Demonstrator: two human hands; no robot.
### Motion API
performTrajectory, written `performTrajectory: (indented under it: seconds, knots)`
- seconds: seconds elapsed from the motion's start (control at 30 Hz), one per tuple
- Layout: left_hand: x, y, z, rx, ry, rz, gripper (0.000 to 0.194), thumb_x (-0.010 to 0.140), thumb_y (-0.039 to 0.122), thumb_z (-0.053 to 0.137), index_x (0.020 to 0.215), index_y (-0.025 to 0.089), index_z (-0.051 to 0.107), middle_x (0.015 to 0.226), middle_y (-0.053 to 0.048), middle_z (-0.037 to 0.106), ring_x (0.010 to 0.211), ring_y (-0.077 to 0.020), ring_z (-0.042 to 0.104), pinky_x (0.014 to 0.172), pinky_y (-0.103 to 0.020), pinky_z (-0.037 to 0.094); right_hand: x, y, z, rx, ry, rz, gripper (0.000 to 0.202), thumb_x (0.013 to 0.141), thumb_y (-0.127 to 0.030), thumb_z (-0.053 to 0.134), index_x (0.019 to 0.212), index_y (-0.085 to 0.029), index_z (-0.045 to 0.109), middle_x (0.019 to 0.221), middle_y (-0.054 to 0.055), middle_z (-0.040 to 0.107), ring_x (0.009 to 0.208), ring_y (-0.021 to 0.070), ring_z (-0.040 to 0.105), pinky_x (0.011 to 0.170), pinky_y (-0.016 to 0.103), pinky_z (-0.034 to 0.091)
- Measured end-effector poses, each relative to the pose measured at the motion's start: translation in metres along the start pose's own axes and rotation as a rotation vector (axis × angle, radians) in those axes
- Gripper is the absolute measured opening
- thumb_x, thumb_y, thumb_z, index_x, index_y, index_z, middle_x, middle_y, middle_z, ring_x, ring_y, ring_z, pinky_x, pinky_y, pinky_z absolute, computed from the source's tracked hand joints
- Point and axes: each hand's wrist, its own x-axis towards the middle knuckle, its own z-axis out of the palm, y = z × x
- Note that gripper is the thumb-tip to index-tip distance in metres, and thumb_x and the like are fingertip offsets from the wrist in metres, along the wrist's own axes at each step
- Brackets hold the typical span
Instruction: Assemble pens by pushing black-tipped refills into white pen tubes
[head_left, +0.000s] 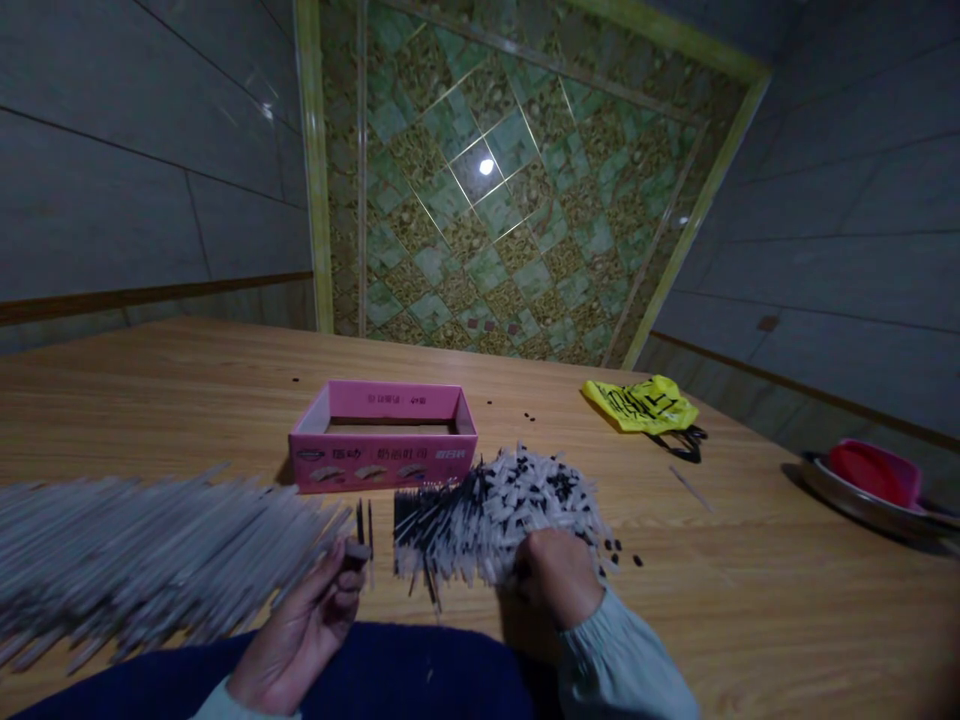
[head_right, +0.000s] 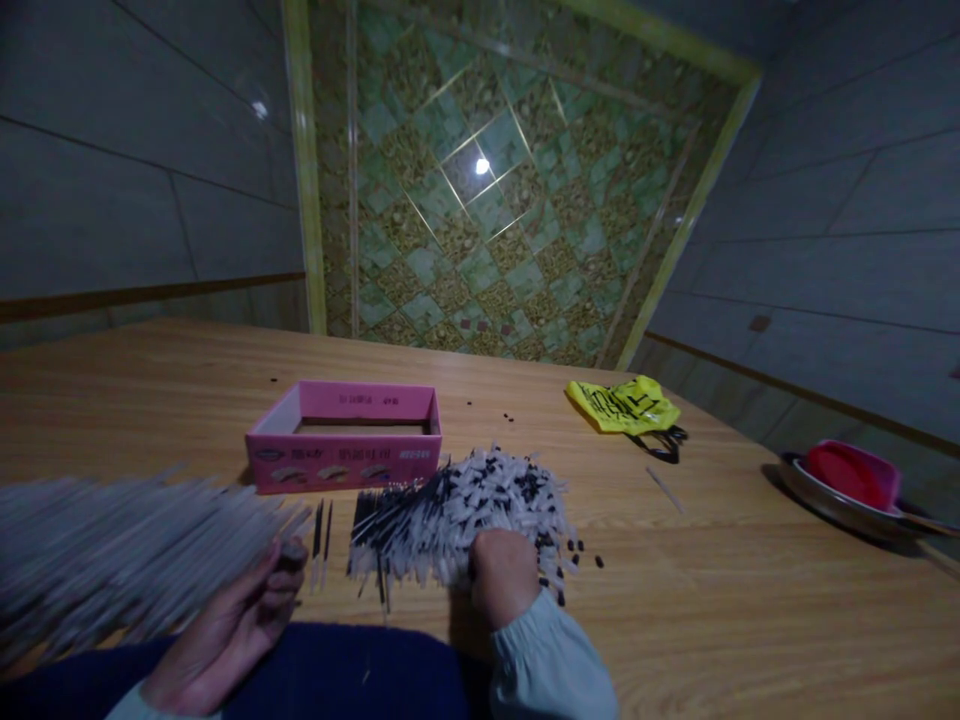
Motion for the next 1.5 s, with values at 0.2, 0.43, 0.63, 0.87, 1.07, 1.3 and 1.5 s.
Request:
performTrajectory:
  seconds: [0.2, 0.43, 0.63, 0.87, 1.07, 1.3, 1.5]
  knots:
    - [0.001, 0.0, -0.002, -0.018, -0.012, -0.02, 0.015, 0.084, 0.002, 0.044, 0.085, 0.01, 0.057, 0.074, -0.001, 0.055, 0.048, -0.0024, 0.05, 0.039, -0.011, 0.046, -0.004, 0.005, 0.003, -0.017, -0.016, 0.013, 0.021, 0.06, -0.009, 0.06, 0.075, -0.015, 0.074, 0.081, 0.018, 0.071, 0.081, 0.0346, 0.067, 0.064, 0.036, 0.049]
    - [0.002, 0.0, -0.004, -0.021, -0.017, -0.013, 0.014, 0.083, 0.002, 0.046, 0.082, 0.009, 0.059, 0.072, -0.001, 0.056, 0.048, -0.0027, 0.051, 0.039, -0.012, 0.045, -0.002, -0.004, 0.012, -0.024, -0.042, -0.002, 0.025, 0.058, -0.006, 0.06, 0.079, -0.009, 0.073, 0.083, 0.021, 0.071, 0.08, 0.0354, 0.067, 0.066, 0.037, 0.049]
    - [0.0, -0.004, -0.002, 0.102, 0.003, 0.057, 0.009, 0.072, 0.003, 0.063, 0.077, 0.011, 0.061, 0.069, 0.0, 0.06, 0.05, -0.0048, 0.054, 0.043, -0.013, 0.046, -0.004, -0.023, 0.012, 0.515, 0.072, -0.122, 0.013, 0.064, -0.014, 0.059, 0.068, -0.014, 0.072, 0.071, 0.011, 0.071, 0.07, 0.0248, 0.066, 0.062, 0.03, 0.046]
    - [-0.001, -0.012, 0.001, 0.448, -0.012, 0.171, 0.026, 0.059, 0.027, 0.078, 0.073, 0.013, 0.061, 0.059, 0.001, 0.062, 0.051, -0.0104, 0.058, 0.047, -0.02, 0.047, -0.011, -0.089, 0.037, 1.902, -0.106, -0.069, 0.029, 0.054, -0.03, 0.08, 0.069, -0.013, 0.062, 0.058, 0.002, 0.065, 0.053, 0.016, 0.063, 0.049, 0.022, 0.044]
    - [-0.001, -0.013, 0.001, 0.496, -0.005, 0.168, 0.031, 0.056, 0.029, 0.08, 0.075, 0.012, 0.062, 0.06, 0.001, 0.063, 0.051, -0.0104, 0.058, 0.046, -0.02, 0.046, -0.01, -0.098, 0.055, 2.131, -0.124, -0.069, 0.046, 0.054, -0.035, 0.082, 0.089, -0.012, 0.064, 0.064, -0.001, 0.061, 0.051, 0.0114, 0.059, 0.044, 0.019, 0.042]
    - [-0.002, -0.015, 0.001, 0.552, 0.006, 0.147, 0.032, 0.057, 0.033, 0.079, 0.074, 0.013, 0.062, 0.058, 0.001, 0.062, 0.052, -0.0108, 0.058, 0.047, -0.02, 0.047, -0.008, -0.101, 0.062, 2.186, -0.07, 0.022, 0.039, 0.055, -0.036, 0.082, 0.08, -0.012, 0.066, 0.063, 0.0, 0.061, 0.051, 0.0089, 0.055, 0.044, 0.018, 0.041]
    - [-0.003, -0.015, 0.001, 0.59, -0.001, 0.178, 0.032, 0.057, 0.033, 0.079, 0.075, 0.012, 0.061, 0.058, -0.001, 0.064, 0.053, -0.0119, 0.06, 0.047, -0.02, 0.046, -0.012, -0.102, 0.056, 2.187, -0.068, 0.011, 0.04, 0.056, -0.037, 0.081, 0.079, -0.012, 0.059, 0.061, 0.001, 0.062, 0.053, 0.0125, 0.06, 0.049, 0.022, 0.046]
